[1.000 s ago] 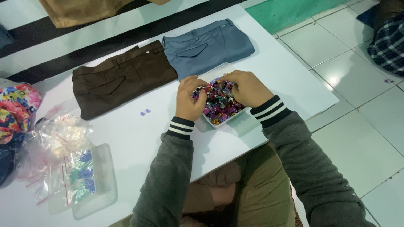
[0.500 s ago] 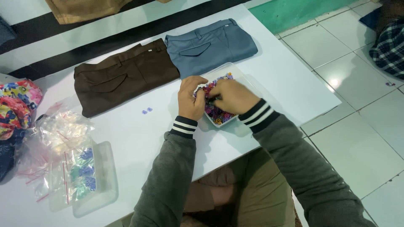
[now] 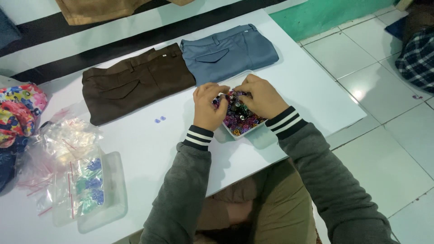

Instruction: Sorting and bagging small colorful buttons and other accessories on a work table.

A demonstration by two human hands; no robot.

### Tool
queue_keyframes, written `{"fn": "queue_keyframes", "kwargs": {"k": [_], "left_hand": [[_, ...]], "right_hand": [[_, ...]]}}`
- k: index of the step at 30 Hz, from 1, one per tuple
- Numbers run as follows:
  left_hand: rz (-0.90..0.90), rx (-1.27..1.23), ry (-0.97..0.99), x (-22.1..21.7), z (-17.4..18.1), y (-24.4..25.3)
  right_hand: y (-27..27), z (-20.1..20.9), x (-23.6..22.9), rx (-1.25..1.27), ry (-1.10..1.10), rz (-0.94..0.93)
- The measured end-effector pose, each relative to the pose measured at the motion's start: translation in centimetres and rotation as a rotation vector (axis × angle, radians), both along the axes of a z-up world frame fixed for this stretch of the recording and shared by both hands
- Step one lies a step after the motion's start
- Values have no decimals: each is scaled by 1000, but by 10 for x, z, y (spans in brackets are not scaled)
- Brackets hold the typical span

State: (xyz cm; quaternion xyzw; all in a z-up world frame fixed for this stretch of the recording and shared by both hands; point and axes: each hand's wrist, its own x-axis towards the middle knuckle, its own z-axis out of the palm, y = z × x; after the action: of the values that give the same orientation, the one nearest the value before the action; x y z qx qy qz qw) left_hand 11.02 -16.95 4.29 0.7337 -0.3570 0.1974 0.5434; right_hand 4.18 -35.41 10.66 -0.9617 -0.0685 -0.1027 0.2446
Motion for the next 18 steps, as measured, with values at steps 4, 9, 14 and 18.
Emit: {"fn": "queue_keyframes", "kwargs": {"k": [4, 9, 14, 18], "left_hand": [[47, 121, 18, -13, 10, -2], [154, 191, 64, -24, 20, -6], [177, 175, 106, -20, 10, -7], [140, 108, 178, -14, 19, 1]], "right_hand": [[9, -3, -3, 53, -57, 16], [18, -7, -7, 2, -108, -24], [22, -12, -3, -140, -307, -32], [22, 0, -2, 46, -214, -3]]}}
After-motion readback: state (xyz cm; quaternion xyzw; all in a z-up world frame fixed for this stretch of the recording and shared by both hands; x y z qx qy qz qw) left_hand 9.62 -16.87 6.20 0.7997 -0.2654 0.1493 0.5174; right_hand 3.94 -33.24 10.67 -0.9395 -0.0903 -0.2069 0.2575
